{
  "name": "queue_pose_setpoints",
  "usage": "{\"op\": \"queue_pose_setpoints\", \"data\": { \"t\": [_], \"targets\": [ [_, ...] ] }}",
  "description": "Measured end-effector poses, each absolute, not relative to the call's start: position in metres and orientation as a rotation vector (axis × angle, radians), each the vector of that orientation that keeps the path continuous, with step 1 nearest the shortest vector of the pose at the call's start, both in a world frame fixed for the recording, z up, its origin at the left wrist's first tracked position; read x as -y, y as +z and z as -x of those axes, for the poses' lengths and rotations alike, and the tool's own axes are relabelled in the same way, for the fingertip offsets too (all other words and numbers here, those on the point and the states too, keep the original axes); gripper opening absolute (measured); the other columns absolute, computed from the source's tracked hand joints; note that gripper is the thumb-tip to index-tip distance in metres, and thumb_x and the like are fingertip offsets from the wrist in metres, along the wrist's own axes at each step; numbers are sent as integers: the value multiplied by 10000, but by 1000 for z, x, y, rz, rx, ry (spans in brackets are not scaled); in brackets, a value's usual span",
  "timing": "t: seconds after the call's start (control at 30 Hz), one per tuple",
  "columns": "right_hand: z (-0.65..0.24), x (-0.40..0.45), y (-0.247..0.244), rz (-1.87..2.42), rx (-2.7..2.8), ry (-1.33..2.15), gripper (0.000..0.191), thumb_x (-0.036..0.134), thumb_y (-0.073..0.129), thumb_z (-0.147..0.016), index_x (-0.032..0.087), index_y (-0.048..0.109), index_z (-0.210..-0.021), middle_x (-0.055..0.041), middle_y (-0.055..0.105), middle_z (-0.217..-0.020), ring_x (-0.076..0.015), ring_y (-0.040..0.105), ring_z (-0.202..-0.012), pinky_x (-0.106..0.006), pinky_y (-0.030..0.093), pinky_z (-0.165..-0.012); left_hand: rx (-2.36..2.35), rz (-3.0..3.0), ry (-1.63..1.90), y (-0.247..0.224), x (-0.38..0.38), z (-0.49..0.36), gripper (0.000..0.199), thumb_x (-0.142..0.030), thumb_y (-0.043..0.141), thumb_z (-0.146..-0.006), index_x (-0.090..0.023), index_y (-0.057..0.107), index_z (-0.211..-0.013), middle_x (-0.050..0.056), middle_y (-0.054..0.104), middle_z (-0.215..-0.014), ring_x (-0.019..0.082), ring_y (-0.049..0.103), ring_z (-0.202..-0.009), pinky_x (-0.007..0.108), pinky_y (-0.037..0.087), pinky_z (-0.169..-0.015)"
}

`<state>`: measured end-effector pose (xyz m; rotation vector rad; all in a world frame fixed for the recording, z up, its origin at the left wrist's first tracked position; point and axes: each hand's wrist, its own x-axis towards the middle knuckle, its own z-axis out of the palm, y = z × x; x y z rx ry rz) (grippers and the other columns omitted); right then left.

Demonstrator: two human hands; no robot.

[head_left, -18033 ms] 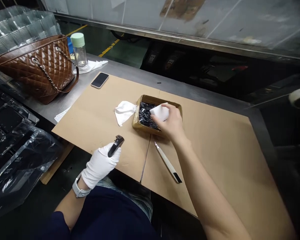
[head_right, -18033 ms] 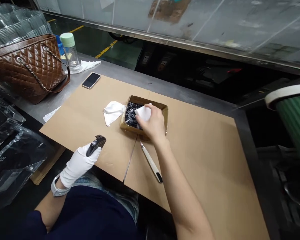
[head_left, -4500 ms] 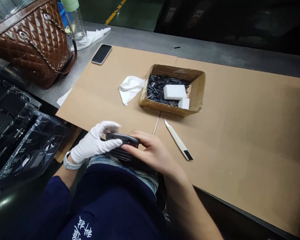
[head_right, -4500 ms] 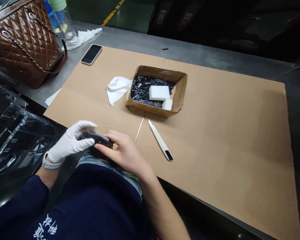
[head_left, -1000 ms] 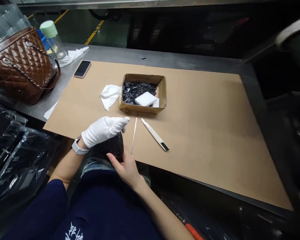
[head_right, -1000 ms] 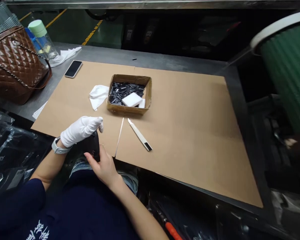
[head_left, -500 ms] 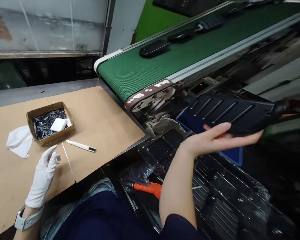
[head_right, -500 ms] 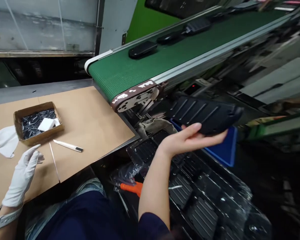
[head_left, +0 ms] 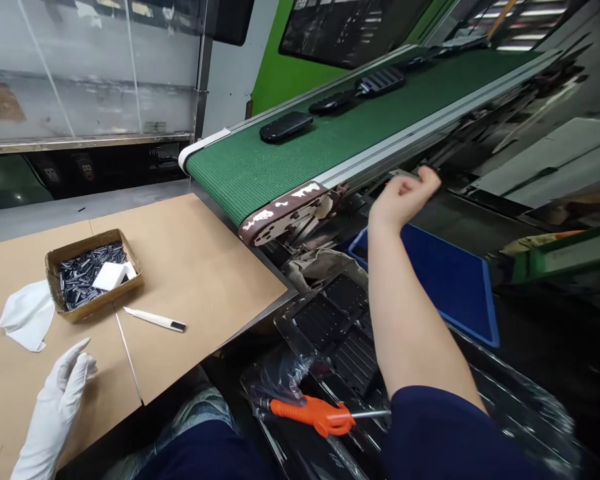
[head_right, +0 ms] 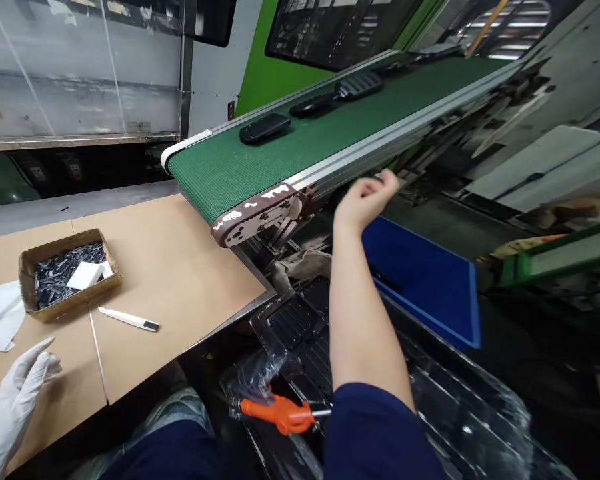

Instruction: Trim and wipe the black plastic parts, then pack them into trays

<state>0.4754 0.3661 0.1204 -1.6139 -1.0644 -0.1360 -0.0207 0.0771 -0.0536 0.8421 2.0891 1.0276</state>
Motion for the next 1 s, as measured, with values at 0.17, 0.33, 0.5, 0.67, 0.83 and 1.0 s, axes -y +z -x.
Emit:
{"op": "queue_pose_setpoints", "data": {
  "t": [0.17,0.33,0.5,0.67,0.83,1.0],
  "targets": [
    [-409,-444,169,1479,1135,175,258,82,412,-887,119,450,-1139,-82,584,-1011,-69,570,-906,-193,397,-851,-2060,-807,1075,-77,-79,10,701,-705,542,-586,-204,589,-1075,29,683,-800,236,669,-746,403,539,-841],
    [-361,-505,177,1506,1062,671,99,100,499,-817,132,519,-908,-13,559,-709,-95,560,-553,-214,464,-540,-2049,-774,1198,-99,-78,2,550,-597,606,-569,-217,632,-967,49,696,-992,268,663,-927,384,521,-924],
    [-338,-525,174,1396,882,845,228,95,442,-824,190,471,-1029,34,492,-677,-86,538,-488,-161,424,-412,-2043,-791,1264,-106,-77,2,455,-541,620,-595,-225,672,-918,39,721,-975,267,674,-938,371,530,-914],
    [-322,-513,181,1274,751,846,204,149,406,-885,240,422,-1067,93,404,-610,-25,329,-341,-97,268,-312,-2039,-890,1310,-110,-77,2,400,-504,619,-633,-229,694,-913,32,734,-936,231,697,-832,329,565,-833],
    [-275,-470,187,1149,851,1147,190,158,485,-867,173,439,-684,96,370,-507,-4,267,-320,-100,279,-295,-2048,-1034,1307,-107,-79,4,381,-487,568,-692,-214,687,-929,47,733,-913,210,691,-729,342,579,-778],
    [-195,-376,165,930,945,1587,247,212,472,-894,160,478,-652,92,411,-462,-1,302,-296,-95,336,-303,-2055,-1098,1290,-89,-82,1,392,-458,485,-767,-168,660,-966,96,708,-969,215,669,-776,389,548,-817]
  ]
}}
